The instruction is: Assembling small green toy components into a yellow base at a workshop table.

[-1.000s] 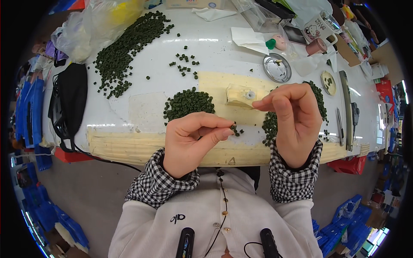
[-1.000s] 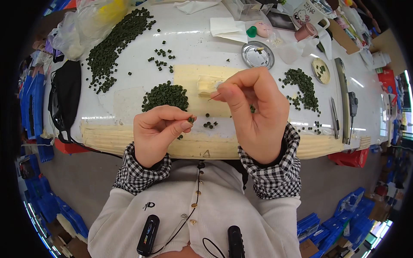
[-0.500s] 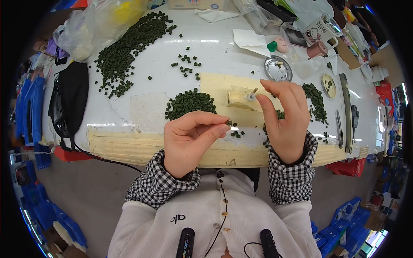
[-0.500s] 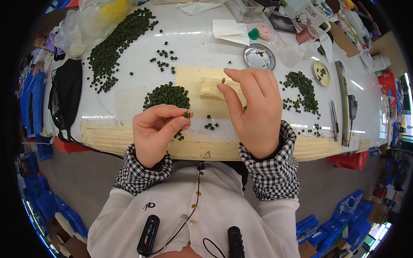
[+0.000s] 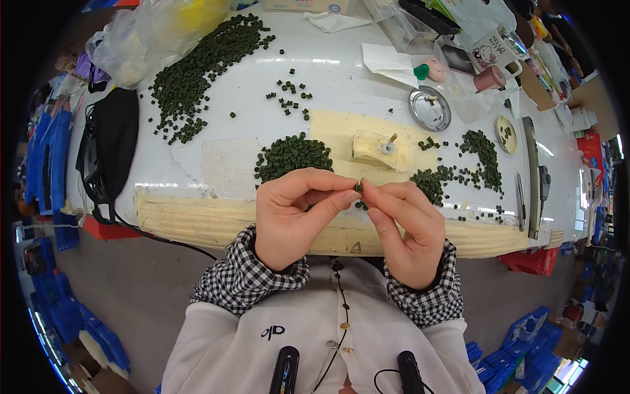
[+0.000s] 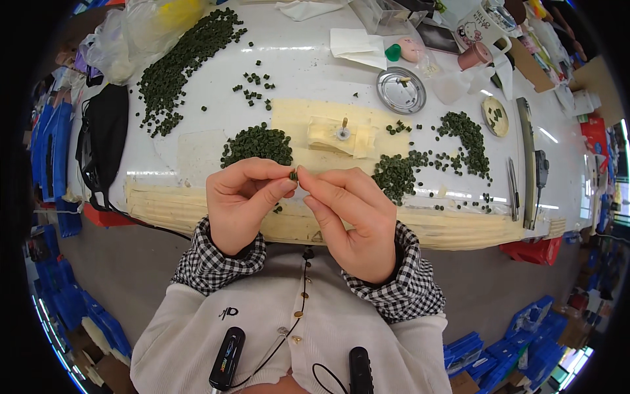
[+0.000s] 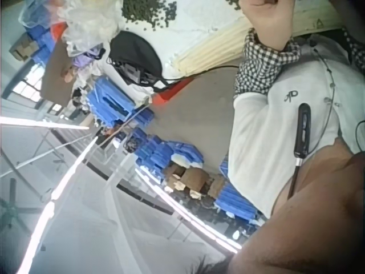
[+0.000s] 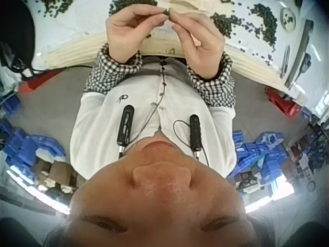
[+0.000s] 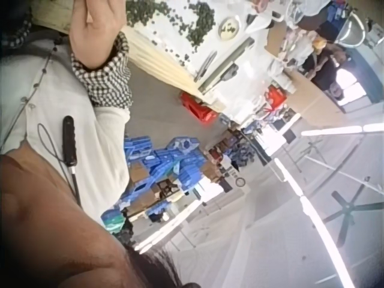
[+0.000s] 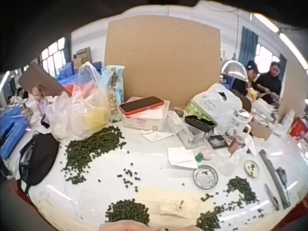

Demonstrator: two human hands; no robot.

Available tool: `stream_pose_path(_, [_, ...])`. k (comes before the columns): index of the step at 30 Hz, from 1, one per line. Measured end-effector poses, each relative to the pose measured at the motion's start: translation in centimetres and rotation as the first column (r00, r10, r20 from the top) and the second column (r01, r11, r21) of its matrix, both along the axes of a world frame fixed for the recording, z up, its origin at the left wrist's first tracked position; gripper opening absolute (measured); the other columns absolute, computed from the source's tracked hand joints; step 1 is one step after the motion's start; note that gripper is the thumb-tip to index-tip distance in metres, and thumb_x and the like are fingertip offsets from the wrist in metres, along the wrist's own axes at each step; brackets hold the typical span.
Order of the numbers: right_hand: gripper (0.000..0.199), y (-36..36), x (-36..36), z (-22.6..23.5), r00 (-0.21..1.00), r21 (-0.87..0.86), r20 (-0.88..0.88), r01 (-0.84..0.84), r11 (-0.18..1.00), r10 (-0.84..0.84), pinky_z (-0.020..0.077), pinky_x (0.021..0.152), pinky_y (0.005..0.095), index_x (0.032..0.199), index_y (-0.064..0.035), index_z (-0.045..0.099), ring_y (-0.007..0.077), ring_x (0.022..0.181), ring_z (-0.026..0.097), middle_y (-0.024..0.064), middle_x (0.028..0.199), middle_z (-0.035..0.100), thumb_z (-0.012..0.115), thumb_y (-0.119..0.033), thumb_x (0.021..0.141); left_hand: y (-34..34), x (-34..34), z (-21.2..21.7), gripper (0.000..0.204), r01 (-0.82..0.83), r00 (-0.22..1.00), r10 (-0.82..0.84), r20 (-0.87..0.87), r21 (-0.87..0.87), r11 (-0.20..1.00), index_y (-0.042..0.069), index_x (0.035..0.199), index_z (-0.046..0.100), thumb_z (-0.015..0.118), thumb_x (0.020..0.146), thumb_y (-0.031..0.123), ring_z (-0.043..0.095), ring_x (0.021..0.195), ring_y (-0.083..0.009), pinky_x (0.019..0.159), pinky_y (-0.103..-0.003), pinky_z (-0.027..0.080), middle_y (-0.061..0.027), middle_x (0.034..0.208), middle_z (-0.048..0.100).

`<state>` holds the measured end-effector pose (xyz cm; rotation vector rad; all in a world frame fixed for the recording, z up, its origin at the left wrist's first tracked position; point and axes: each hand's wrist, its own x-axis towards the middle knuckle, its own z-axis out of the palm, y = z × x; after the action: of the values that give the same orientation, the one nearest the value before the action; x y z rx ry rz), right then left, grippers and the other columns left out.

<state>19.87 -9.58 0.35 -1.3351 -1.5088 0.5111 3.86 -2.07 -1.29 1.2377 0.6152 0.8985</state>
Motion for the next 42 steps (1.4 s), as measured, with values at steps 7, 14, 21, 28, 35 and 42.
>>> stream_pose_path(7, [0.033, -0.24, 0.17, 0.06, 0.997, 0.006, 0.072, -0.015, 1.0, 0.015, 0.0484, 0.064, 0.0267, 0.11, -0.0013, 0.066, 0.0206, 0.075, 0.06, 0.0105, 0.091, 0.063, 0.066, 0.005, 0.078, -0.08, 0.21, 0.49, 0.013, -0.009, 0.999, 0.011, -0.043, 0.031, 0.999, -0.005, 0.095, 0.065, 0.064, 0.082, -0.007, 0.064, 0.079, -0.0129, 0.07, -0.023, 0.052, -0.0097, 0.088, 0.066])
stream_pose_path(14, [0.032, -0.16, 0.4, -0.08, 0.994, 0.047, 0.104, -0.041, 0.998, 0.036, 0.0485, 0.062, 0.0264, 0.109, -0.0014, 0.066, 0.0202, 0.073, 0.06, 0.0096, 0.088, 0.063, 0.067, 0.004, 0.078, -0.11, 0.13, 0.57, 0.012, 0.016, 0.999, -0.016, -0.027, -0.015, 1.0, -0.005, 0.094, 0.065, 0.064, 0.082, -0.007, 0.064, 0.078, -0.0129, 0.069, -0.023, 0.053, -0.0101, 0.087, 0.066])
stream_pose_path(21, [0.034, -0.19, 0.37, -0.19, 0.998, 0.043, 0.065, -0.026, 0.999, 0.024, 0.0485, 0.062, 0.0259, 0.111, -0.0018, 0.066, 0.0199, 0.073, 0.06, 0.0097, 0.089, 0.062, 0.067, 0.005, 0.078, 0.0, 0.08, 0.66, 0.014, 0.035, 0.999, -0.035, 0.008, -0.029, 0.999, -0.006, 0.097, 0.065, 0.064, 0.083, -0.006, 0.064, 0.081, -0.0118, 0.073, -0.023, 0.053, -0.0111, 0.092, 0.068])
stream_pose_path(28, [0.034, -0.25, 0.46, -0.16, 0.997, 0.05, 0.079, -0.024, 0.998, 0.02, 0.0485, 0.062, 0.0263, 0.11, -0.0014, 0.066, 0.0201, 0.073, 0.059, 0.0098, 0.088, 0.062, 0.066, 0.005, 0.077, -0.07, 0.02, 0.42, 0.013, 0.025, 1.0, -0.025, -0.012, -0.002, 1.0, -0.005, 0.095, 0.065, 0.065, 0.083, -0.005, 0.064, 0.079, -0.0115, 0.071, -0.022, 0.053, -0.0094, 0.088, 0.067])
stream_pose_path(35, [0.034, -0.11, 0.45, -0.11, 0.992, 0.091, 0.121, -0.034, 0.995, 0.023, 0.0477, 0.06, 0.027, 0.109, -0.0009, 0.066, 0.0204, 0.071, 0.058, 0.009, 0.087, 0.062, 0.067, 0.006, 0.075, -0.17, 0.03, 0.72, 0.012, 0.007, 0.999, -0.005, -0.038, 0.033, 0.999, -0.006, 0.094, 0.064, 0.064, 0.082, -0.007, 0.064, 0.076, -0.013, 0.067, -0.023, 0.053, -0.0099, 0.086, 0.066])
stream_pose_path(42, [0.035, -0.03, 0.71, -0.03, 0.979, 0.125, 0.2, -0.062, 0.99, 0.036, 0.047, 0.058, 0.0274, 0.108, -0.0012, 0.067, 0.0198, 0.069, 0.057, 0.008, 0.086, 0.062, 0.068, 0.006, 0.074, -0.17, -0.09, 0.8, 0.011, 0.016, 0.999, -0.013, -0.05, 0.056, 0.998, -0.006, 0.092, 0.064, 0.064, 0.082, -0.008, 0.064, 0.076, -0.0131, 0.067, -0.022, 0.053, -0.0102, 0.085, 0.066])
